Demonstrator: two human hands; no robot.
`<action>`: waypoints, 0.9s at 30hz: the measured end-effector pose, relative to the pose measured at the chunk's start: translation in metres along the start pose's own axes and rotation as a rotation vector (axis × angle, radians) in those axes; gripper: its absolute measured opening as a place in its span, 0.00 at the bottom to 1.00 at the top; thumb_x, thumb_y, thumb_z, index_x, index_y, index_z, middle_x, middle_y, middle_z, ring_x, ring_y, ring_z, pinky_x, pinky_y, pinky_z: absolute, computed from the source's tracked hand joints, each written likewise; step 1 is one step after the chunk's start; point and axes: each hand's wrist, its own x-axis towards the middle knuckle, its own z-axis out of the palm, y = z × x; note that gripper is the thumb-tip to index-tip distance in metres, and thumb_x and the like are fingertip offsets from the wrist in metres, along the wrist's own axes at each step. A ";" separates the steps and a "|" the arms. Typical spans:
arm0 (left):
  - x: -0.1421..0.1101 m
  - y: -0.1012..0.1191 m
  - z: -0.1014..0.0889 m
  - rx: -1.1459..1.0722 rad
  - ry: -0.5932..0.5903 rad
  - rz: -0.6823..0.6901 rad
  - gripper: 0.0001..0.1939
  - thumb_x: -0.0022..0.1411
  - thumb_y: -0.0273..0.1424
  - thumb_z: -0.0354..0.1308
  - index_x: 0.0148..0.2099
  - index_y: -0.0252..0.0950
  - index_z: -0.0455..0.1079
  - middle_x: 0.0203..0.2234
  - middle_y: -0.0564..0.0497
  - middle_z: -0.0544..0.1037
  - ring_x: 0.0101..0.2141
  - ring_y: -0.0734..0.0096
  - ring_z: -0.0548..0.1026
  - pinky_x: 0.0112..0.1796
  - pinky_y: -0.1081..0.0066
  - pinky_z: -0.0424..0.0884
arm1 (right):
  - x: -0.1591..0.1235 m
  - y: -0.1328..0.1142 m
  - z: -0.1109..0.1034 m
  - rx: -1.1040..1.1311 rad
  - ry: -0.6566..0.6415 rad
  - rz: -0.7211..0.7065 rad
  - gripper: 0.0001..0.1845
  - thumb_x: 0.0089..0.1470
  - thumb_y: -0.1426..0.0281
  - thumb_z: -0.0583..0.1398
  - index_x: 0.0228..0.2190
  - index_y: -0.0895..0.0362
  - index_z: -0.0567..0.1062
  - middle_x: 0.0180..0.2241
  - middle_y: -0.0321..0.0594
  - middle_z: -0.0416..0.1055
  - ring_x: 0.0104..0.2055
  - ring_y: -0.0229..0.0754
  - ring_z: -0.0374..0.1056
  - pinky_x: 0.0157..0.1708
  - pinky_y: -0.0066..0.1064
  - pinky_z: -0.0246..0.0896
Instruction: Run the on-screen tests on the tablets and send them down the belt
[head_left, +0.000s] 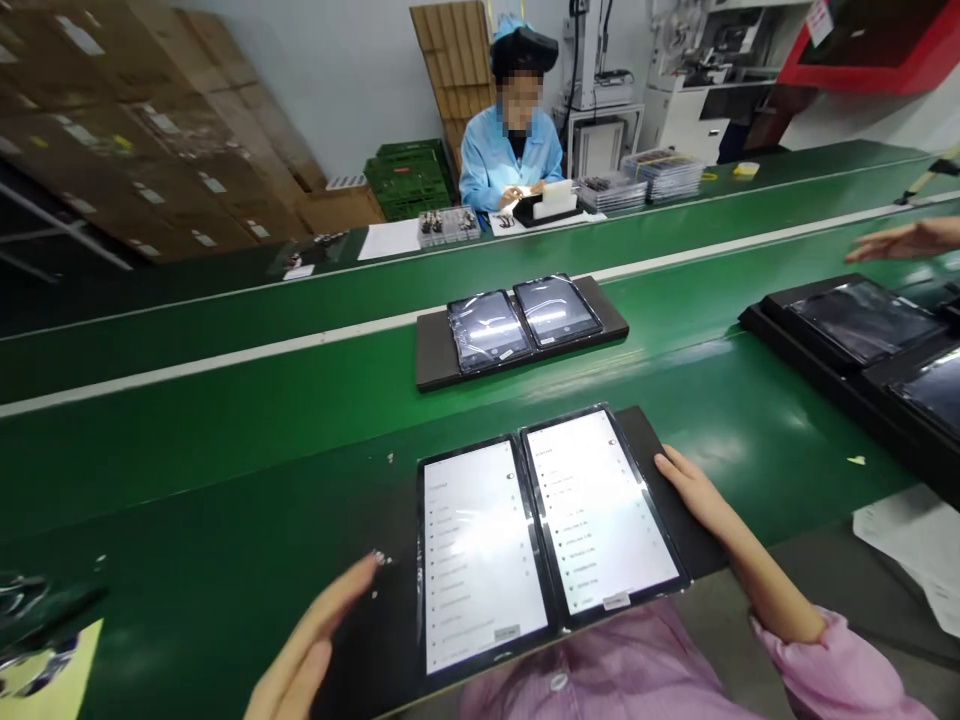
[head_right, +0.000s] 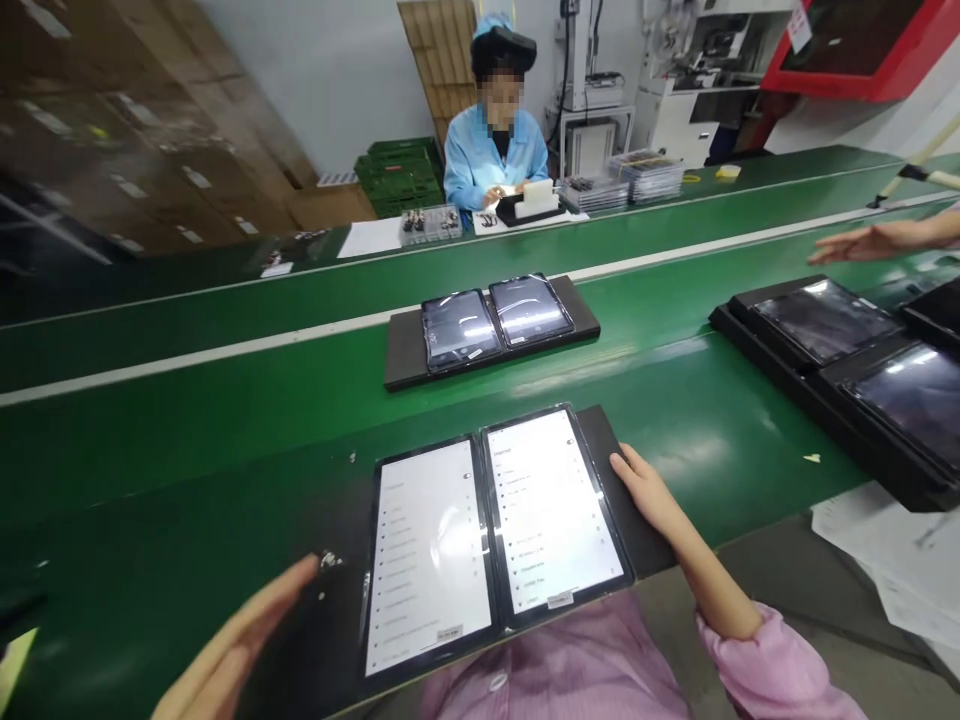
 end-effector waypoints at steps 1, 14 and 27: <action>0.008 -0.004 0.001 0.008 0.103 -0.008 0.24 0.65 0.50 0.52 0.56 0.45 0.72 0.61 0.47 0.70 0.62 0.49 0.63 0.64 0.47 0.55 | 0.000 -0.002 0.000 -0.102 0.006 -0.050 0.28 0.56 0.46 0.53 0.44 0.54 0.76 0.45 0.46 0.77 0.51 0.58 0.71 0.51 0.46 0.66; 0.041 -0.029 0.052 0.172 0.182 0.049 0.27 0.67 0.45 0.44 0.63 0.40 0.61 0.56 0.43 0.73 0.56 0.52 0.69 0.59 0.51 0.59 | -0.034 -0.055 0.026 -0.806 -0.015 -0.975 0.19 0.68 0.61 0.51 0.52 0.50 0.76 0.56 0.51 0.64 0.57 0.56 0.59 0.55 0.52 0.57; 0.031 -0.012 0.062 0.632 0.023 0.164 0.46 0.60 0.50 0.52 0.72 0.38 0.40 0.61 0.38 0.66 0.57 0.42 0.62 0.54 0.46 0.57 | -0.039 -0.054 0.032 -0.844 -0.192 -1.023 0.23 0.67 0.52 0.50 0.42 0.48 0.81 0.61 0.47 0.60 0.62 0.58 0.53 0.63 0.61 0.33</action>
